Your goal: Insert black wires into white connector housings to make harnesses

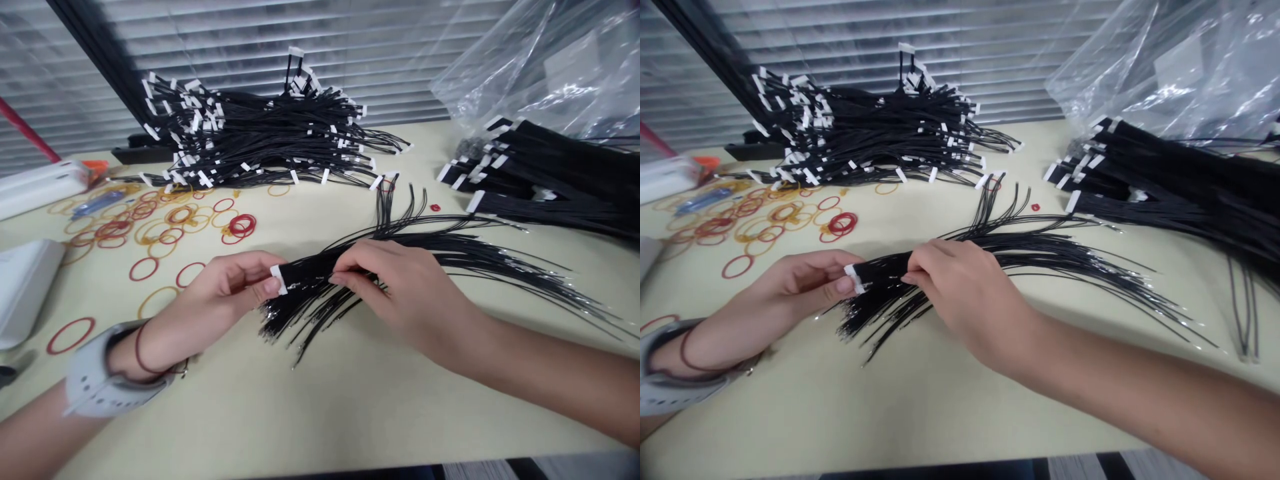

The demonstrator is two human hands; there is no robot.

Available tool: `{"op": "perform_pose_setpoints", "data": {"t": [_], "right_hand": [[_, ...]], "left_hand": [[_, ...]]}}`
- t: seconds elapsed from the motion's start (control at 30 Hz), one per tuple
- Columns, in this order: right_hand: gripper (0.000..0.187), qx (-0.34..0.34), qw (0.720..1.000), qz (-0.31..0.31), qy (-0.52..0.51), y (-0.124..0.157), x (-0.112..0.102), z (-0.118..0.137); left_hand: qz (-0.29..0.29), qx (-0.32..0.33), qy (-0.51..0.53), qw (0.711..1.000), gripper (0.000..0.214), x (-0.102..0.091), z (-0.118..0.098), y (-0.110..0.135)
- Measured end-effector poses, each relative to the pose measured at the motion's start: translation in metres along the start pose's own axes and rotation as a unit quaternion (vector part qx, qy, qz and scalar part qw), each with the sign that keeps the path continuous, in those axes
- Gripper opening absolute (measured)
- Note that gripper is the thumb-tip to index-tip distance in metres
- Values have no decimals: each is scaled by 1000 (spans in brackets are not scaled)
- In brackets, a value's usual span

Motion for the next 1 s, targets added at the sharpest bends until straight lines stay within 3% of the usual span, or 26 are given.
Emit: {"op": "perform_pose_setpoints", "data": {"t": [0.47, 1.0], "right_hand": [[13, 48, 997, 29, -55, 0, 5, -3], [15, 25, 998, 31, -51, -1, 3, 1]], "left_hand": [[-10, -9, -8, 1000, 12, 0, 2, -2], [18, 2, 27, 999, 18, 3, 0, 0]]}}
Point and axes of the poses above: each hand's wrist, its own y-axis away from the middle knuckle, its own x-axis out of the palm, z = x × y, the point moved 7 cm from there along -y, towards the middle knuckle, and after that the axes turned 10 degrees about -x, right-handed, at the moved point
